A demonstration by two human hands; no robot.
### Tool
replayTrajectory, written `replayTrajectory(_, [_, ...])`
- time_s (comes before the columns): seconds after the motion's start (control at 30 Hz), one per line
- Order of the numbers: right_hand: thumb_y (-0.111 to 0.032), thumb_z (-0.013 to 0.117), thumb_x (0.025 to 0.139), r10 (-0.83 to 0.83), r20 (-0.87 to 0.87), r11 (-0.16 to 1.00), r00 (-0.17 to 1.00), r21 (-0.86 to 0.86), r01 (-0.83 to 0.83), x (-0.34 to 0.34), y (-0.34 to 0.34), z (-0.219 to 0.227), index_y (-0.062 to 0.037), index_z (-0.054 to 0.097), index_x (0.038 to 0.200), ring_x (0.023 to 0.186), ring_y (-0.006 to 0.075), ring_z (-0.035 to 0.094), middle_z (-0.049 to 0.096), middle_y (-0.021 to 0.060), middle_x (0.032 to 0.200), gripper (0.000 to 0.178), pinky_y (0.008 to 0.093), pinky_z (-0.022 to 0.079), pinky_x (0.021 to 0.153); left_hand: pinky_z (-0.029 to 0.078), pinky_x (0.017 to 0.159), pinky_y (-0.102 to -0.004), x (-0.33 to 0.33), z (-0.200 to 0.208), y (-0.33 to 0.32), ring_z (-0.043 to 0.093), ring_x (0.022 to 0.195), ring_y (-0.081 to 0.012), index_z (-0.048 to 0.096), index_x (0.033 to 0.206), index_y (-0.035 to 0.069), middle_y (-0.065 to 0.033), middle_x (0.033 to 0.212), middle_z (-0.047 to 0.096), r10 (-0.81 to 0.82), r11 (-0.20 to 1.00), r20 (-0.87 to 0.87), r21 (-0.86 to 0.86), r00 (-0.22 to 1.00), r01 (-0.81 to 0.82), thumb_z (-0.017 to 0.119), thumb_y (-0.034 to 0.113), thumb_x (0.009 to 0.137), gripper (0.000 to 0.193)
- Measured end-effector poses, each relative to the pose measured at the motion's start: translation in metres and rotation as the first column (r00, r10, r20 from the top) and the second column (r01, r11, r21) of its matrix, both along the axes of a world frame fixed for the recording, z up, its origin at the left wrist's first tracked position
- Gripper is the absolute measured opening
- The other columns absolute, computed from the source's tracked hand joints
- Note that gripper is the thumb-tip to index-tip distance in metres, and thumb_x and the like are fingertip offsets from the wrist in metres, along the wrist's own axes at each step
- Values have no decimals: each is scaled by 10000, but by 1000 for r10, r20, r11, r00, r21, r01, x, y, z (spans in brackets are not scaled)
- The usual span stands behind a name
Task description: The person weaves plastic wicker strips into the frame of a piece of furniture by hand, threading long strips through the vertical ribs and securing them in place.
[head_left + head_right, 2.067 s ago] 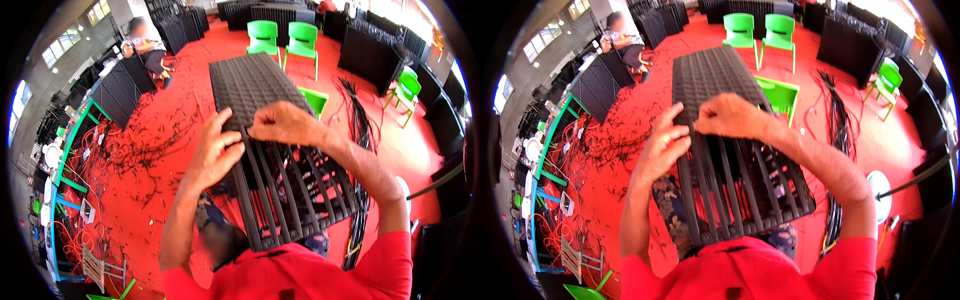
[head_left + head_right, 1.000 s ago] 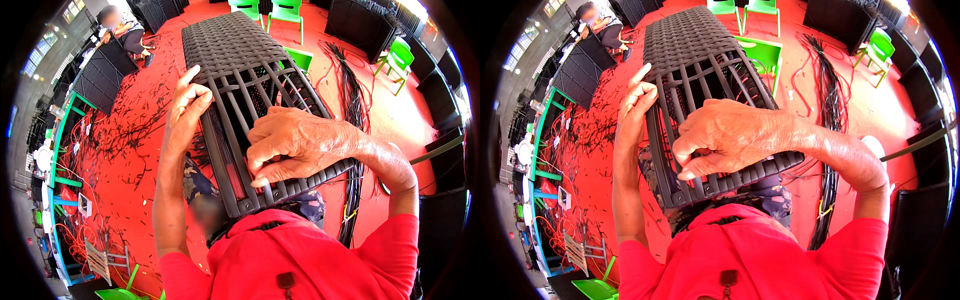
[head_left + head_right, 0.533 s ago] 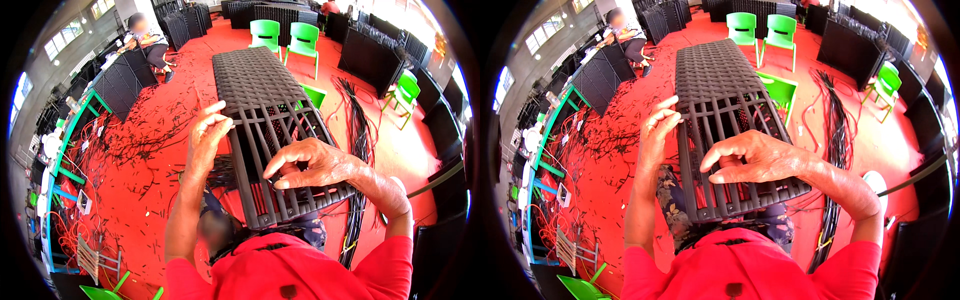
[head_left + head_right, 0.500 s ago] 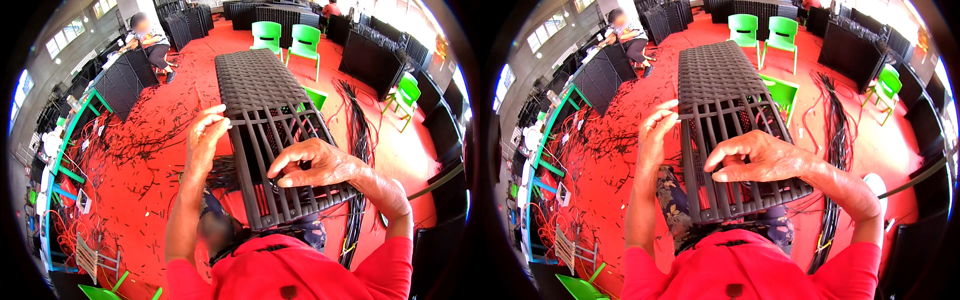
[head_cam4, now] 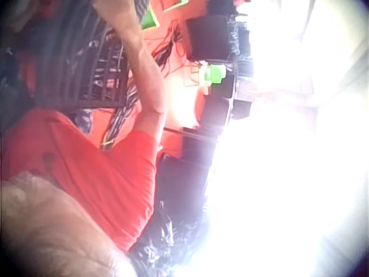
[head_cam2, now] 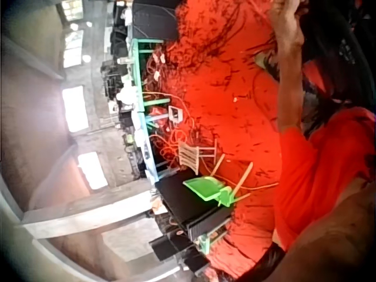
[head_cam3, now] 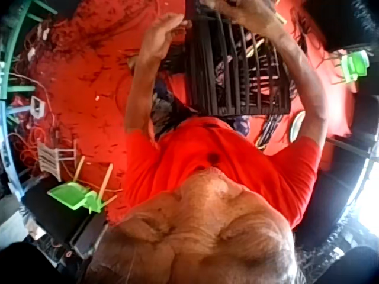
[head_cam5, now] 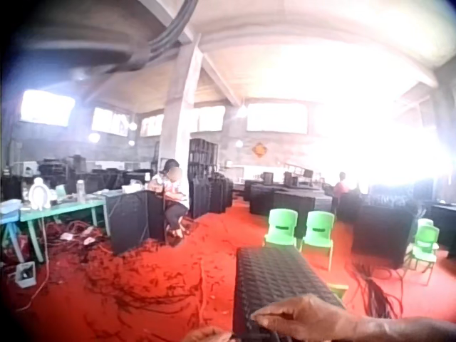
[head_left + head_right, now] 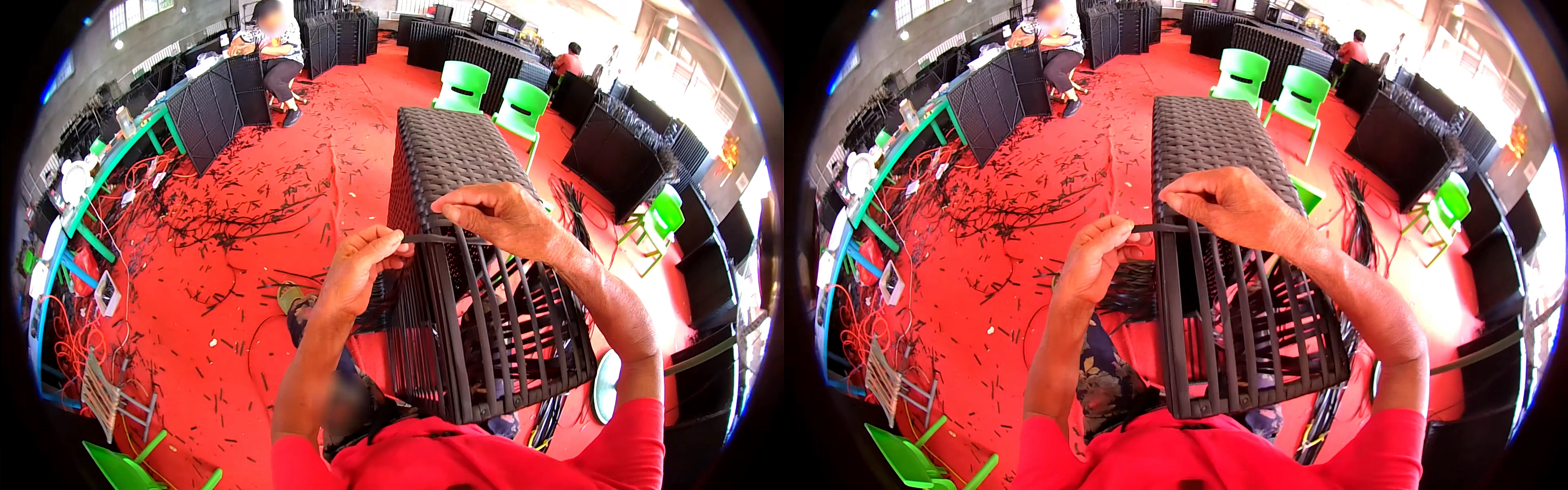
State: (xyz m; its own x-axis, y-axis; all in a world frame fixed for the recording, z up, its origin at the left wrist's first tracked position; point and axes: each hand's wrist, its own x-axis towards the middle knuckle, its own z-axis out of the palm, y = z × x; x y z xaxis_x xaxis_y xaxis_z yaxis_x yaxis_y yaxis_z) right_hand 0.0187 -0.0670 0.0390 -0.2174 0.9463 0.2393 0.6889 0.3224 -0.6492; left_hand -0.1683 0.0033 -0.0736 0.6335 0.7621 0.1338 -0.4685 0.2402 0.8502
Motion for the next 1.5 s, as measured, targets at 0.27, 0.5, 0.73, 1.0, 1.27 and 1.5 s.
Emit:
replayTrajectory(0.27, [-236,583,826,71,70,978,995,-202,-56,-12,10,0,-35,633,910,675,88,559,621,57,704,223,263,446,632,421,658,-212,-4,-4,-1,555,731,-70,592,842,63,-10,796,615,-7,995,15,99,1000,5,543,217,853,162])
replayTrajectory(0.5, [-287,609,805,-120,-96,882,988,-467,61,-20,4,14,-46,578,678,578,17,427,482,-57,590,274,214,353,497,444,607,-222,1,0,-13,584,669,-109,570,910,23,-41,771,601,-37,987,48,155,998,29,530,207,865,193])
replayTrajectory(0.73, [-250,556,740,-149,224,874,963,-425,234,-28,9,25,-32,515,590,490,57,391,433,-29,516,268,264,307,442,435,533,-193,5,-19,-24,574,595,-98,551,1056,8,-33,760,593,-100,993,31,61,994,98,549,221,859,290])
replayTrajectory(1.0, [-240,540,682,-79,442,868,893,-409,280,-37,24,32,-15,514,552,461,91,400,426,18,471,261,305,313,431,391,458,-182,7,-15,-23,557,528,-87,515,1133,-3,-24,719,580,-123,991,17,56,992,122,544,252,859,375])
replayTrajectory(1.27, [-269,576,690,-20,501,887,865,-390,247,-43,30,29,-13,537,573,468,101,444,473,38,482,285,295,364,452,358,387,-191,17,-24,-10,498,435,-79,558,826,41,-9,620,542,-153,976,215,-121,965,182,572,235,843,195])
replayTrajectory(1.5, [-203,655,755,-84,569,972,818,-133,193,-48,16,25,-51,613,758,479,100,473,504,31,544,158,263,380,458,324,375,-209,23,-57,-11,455,416,-86,515,712,65,-3,583,502,-118,934,367,-273,923,228,574,163,831,165])
